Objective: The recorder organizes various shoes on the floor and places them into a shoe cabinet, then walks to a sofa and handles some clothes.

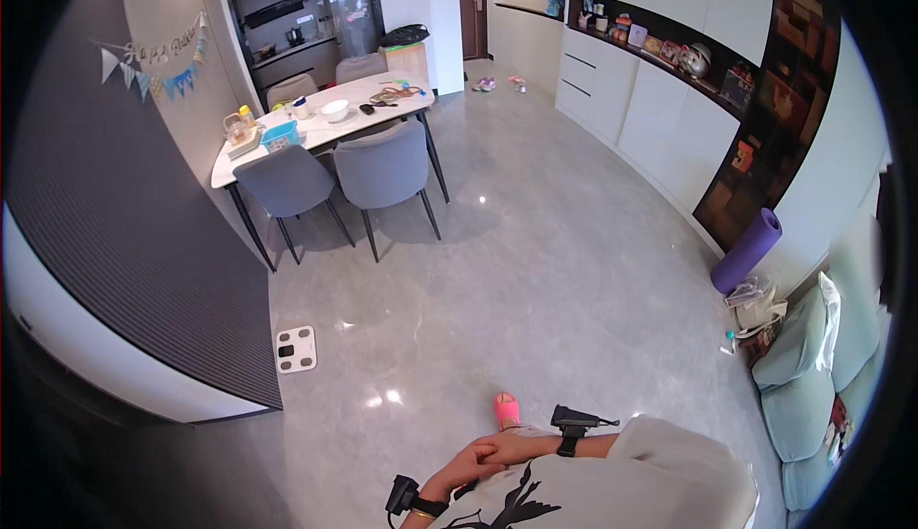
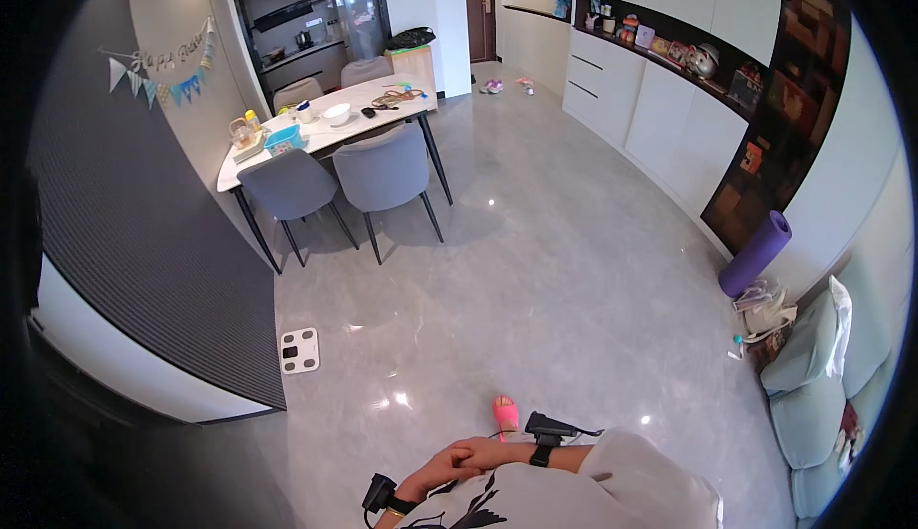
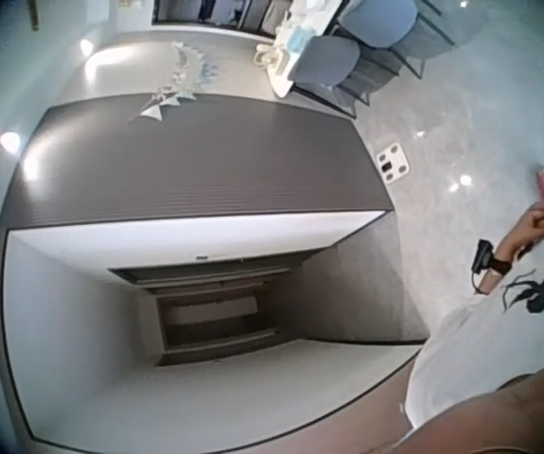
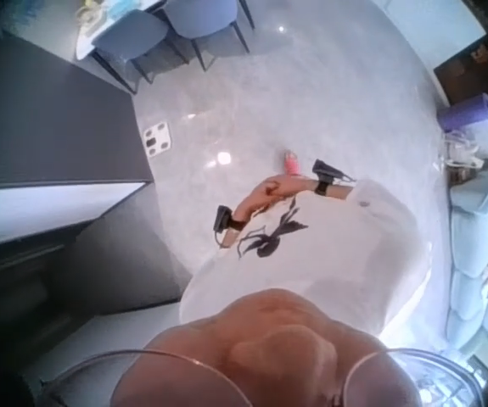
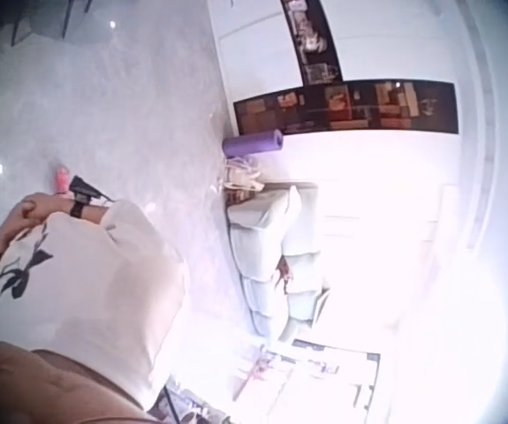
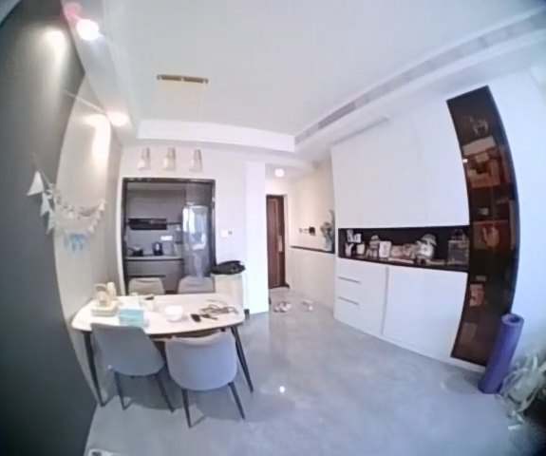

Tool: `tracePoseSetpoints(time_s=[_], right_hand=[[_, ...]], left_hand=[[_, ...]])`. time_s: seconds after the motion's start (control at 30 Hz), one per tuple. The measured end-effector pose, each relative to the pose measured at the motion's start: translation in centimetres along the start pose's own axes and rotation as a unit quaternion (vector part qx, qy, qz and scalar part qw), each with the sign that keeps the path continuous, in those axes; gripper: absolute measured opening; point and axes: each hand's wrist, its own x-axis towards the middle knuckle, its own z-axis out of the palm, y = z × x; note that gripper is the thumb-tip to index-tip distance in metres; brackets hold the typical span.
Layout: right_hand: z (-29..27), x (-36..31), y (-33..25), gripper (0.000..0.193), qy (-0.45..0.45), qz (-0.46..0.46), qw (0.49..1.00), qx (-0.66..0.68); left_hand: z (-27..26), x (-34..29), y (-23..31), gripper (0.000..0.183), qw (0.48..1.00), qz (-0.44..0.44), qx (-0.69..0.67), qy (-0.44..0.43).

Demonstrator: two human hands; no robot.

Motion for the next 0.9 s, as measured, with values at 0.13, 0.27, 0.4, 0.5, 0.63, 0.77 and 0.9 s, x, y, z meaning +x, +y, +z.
tracePoseSetpoints(time_s=[0.13,0.27,0.4,0.5,0.63,0.77,0.9], right_hand=[[-4.3,2.7,3.9,0.037,0.035,-0.056,0.998,-0.003],[-13.2,5.0,3.9,0.034,0.062,-0.118,0.987,-0.092],[-24.2,4.2,-1.3,0.032,0.038,-0.089,0.992,-0.079],[-31.2,5.1,1.7,0.030,0.077,-0.077,0.993,-0.044],[-39.3,6.7,4.5,0.031,0.110,-0.088,0.990,-0.025],[-48.6,9.8,6.9,0.039,0.149,-0.084,0.985,-0.036],[-60.4,12.6,8.7,0.039,0.247,-0.068,0.967,-0.011]], left_hand=[[-1.7,5.6,-0.2,0.028,0.998,0.002,0.027,-0.052],[-5.1,14.0,-0.7,0.027,0.996,0.016,0.082,-0.007],[-9.1,23.2,3.2,0.029,0.999,-0.031,0.016,-0.019],[-10.8,30.6,8.5,0.030,0.988,-0.026,0.146,-0.049],[-13.9,40.4,10.7,0.031,0.953,-0.016,0.273,-0.131],[-18.3,50.4,10.7,0.034,0.957,-0.054,0.203,-0.198],[-23.7,63.4,11.4,0.029,0.938,0.002,0.257,-0.233]])
